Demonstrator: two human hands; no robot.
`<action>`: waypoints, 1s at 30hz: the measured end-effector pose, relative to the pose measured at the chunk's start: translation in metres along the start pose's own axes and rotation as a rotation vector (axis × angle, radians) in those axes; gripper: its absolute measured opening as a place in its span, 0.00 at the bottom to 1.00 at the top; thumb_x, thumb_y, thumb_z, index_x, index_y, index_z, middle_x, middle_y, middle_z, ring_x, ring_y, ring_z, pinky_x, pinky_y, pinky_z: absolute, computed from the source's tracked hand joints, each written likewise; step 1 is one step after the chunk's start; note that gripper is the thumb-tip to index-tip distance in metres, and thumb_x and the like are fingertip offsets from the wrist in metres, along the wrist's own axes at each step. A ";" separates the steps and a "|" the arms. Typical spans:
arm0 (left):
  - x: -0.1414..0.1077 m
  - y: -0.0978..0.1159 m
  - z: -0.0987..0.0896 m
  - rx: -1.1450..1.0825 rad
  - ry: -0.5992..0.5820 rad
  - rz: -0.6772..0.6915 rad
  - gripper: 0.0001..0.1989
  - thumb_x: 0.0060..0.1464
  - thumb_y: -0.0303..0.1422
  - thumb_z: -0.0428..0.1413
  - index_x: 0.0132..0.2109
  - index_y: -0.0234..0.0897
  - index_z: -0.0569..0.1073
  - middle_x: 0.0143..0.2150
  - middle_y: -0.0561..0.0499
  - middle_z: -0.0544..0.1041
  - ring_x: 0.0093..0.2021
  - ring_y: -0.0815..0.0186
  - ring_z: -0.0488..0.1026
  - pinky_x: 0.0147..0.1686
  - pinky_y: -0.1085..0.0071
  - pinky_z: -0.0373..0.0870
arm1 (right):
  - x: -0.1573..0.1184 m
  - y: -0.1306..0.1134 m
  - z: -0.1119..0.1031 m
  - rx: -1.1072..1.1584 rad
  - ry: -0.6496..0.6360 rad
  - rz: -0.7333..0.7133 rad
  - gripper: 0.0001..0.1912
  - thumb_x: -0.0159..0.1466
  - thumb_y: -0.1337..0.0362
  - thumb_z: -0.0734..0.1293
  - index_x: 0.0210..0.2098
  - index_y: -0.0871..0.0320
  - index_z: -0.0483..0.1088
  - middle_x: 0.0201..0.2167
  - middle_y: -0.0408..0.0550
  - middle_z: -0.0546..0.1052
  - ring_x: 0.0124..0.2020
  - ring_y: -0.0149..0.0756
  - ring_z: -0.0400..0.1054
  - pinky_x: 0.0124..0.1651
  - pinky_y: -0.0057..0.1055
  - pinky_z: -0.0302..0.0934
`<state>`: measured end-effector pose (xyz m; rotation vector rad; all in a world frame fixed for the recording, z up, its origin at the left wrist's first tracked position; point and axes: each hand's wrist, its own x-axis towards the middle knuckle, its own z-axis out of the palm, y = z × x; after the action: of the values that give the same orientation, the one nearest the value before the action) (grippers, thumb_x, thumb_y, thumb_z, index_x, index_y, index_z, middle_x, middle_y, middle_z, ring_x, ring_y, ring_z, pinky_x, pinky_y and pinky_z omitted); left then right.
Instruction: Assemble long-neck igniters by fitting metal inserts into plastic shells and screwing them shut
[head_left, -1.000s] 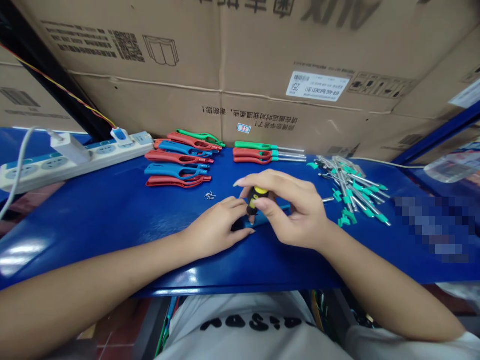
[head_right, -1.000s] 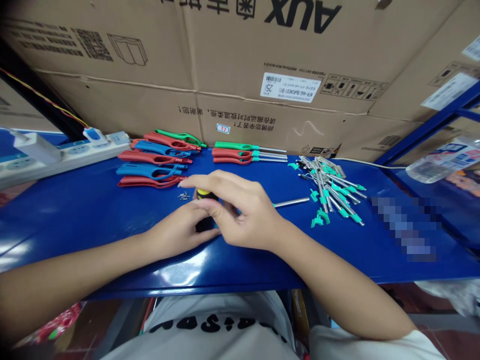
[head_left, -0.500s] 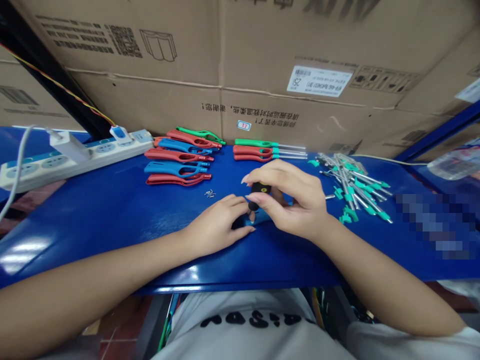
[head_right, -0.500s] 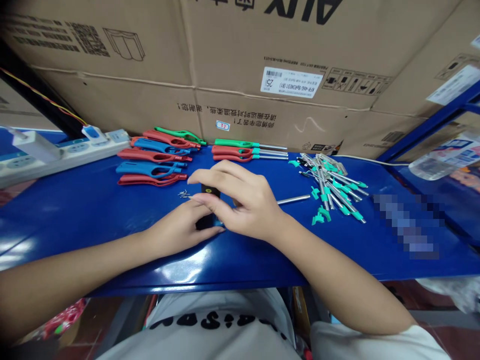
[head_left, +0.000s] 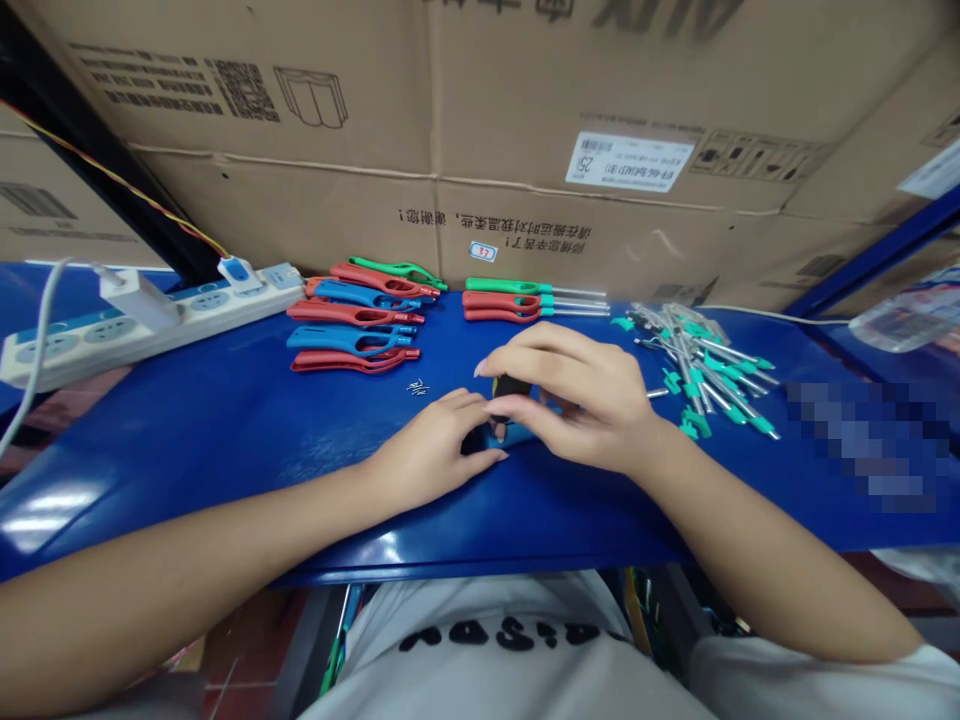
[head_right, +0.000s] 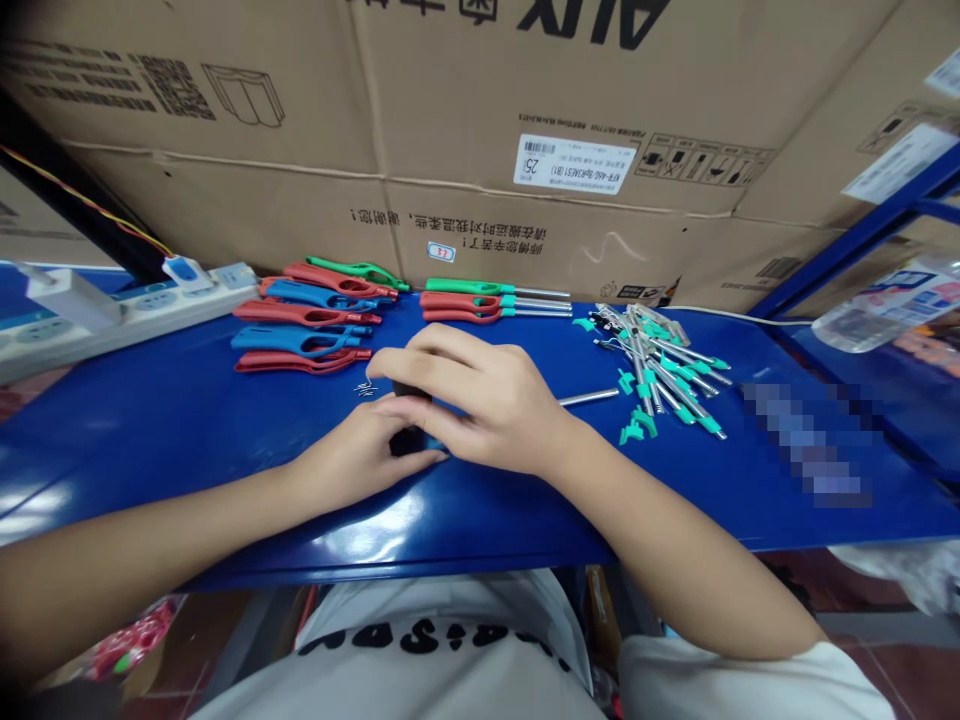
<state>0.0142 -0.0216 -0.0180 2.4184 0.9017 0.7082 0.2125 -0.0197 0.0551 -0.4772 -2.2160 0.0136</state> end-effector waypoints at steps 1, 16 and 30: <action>0.000 0.002 -0.001 0.004 0.005 -0.004 0.06 0.60 0.33 0.61 0.43 0.38 0.74 0.41 0.50 0.79 0.47 0.57 0.76 0.49 0.59 0.73 | -0.001 0.000 0.000 -0.044 0.016 -0.008 0.08 0.70 0.62 0.66 0.47 0.55 0.74 0.40 0.48 0.80 0.40 0.33 0.75 0.40 0.28 0.70; 0.000 0.004 0.001 0.027 0.033 -0.053 0.06 0.61 0.35 0.61 0.42 0.37 0.74 0.40 0.49 0.79 0.43 0.58 0.76 0.45 0.61 0.74 | 0.002 -0.002 -0.013 0.159 -0.065 0.138 0.09 0.67 0.62 0.69 0.46 0.54 0.77 0.39 0.45 0.78 0.35 0.30 0.73 0.37 0.26 0.70; 0.000 0.006 0.001 0.037 0.040 -0.043 0.08 0.62 0.35 0.60 0.46 0.38 0.74 0.44 0.48 0.79 0.47 0.57 0.76 0.47 0.60 0.73 | 0.004 -0.003 -0.013 0.096 -0.053 0.050 0.08 0.67 0.62 0.70 0.44 0.57 0.76 0.36 0.45 0.78 0.34 0.29 0.72 0.37 0.25 0.69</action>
<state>0.0176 -0.0263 -0.0155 2.4170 0.9876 0.7321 0.2194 -0.0236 0.0671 -0.4835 -2.2431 0.1601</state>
